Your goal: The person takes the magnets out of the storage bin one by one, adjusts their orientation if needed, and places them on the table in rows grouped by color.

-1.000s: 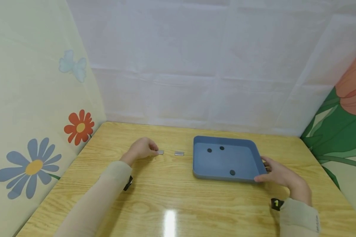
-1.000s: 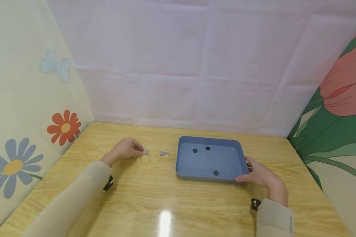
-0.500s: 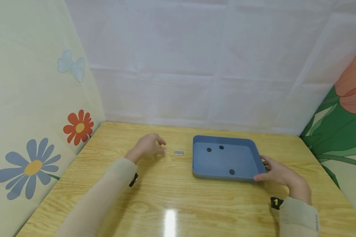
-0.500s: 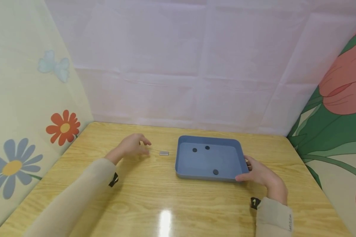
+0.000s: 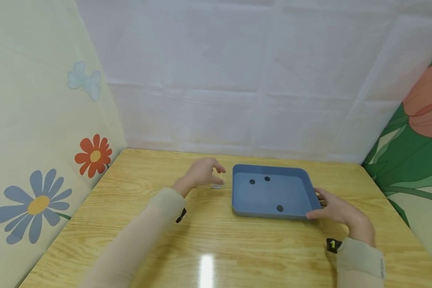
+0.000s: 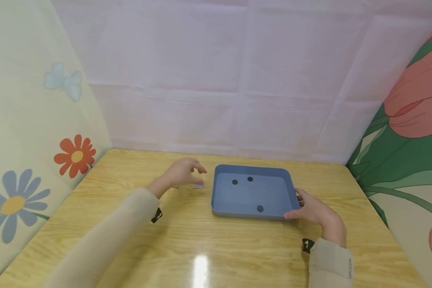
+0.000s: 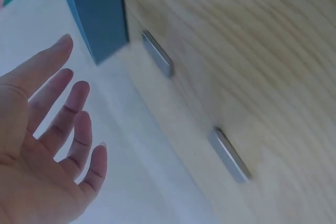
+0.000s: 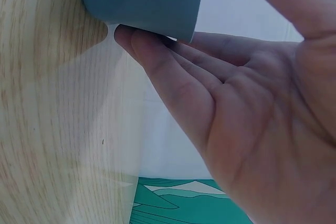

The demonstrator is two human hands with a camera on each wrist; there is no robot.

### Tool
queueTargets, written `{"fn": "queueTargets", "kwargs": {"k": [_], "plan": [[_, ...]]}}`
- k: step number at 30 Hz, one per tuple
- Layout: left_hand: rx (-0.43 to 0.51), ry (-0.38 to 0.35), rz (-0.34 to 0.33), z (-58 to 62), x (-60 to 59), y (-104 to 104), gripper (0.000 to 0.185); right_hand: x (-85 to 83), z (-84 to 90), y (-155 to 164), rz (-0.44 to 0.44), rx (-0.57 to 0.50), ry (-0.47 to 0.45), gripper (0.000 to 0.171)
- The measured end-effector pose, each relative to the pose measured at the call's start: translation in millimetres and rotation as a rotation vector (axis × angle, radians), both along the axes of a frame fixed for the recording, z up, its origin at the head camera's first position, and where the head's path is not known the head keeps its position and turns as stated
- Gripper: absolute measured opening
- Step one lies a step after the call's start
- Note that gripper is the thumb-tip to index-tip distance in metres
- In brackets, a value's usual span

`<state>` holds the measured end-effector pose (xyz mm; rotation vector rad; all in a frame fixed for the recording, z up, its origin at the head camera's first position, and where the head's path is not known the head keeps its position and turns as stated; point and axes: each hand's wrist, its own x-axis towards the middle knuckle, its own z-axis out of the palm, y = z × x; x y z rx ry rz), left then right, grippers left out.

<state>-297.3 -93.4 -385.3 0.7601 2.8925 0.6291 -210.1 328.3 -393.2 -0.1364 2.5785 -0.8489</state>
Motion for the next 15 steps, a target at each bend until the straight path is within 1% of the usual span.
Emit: {"fn": "queueTargets", "kwargs": {"k": [4, 8, 11, 15], "plan": [[0.001, 0.03, -0.059, -2.7, -1.4, 23, 0.035, -0.7, -0.8, 1, 0.003, -0.004, 0.0, 0.113], [0.002, 0.045, -0.129, -5.3, -1.8, 44, 0.035, -1.8, -1.0, 2, 0.0, -0.011, -0.008, 0.112], [-0.005, 0.038, -0.177, -6.0, 0.3, 58, 0.035, -2.1, -1.1, 2, -0.008, -0.014, -0.013, 0.112], [-0.015, 0.006, -0.211, -9.3, 4.7, 74, 0.035, -1.5, -2.0, 1, -0.012, -0.016, -0.009, 0.113]]}}
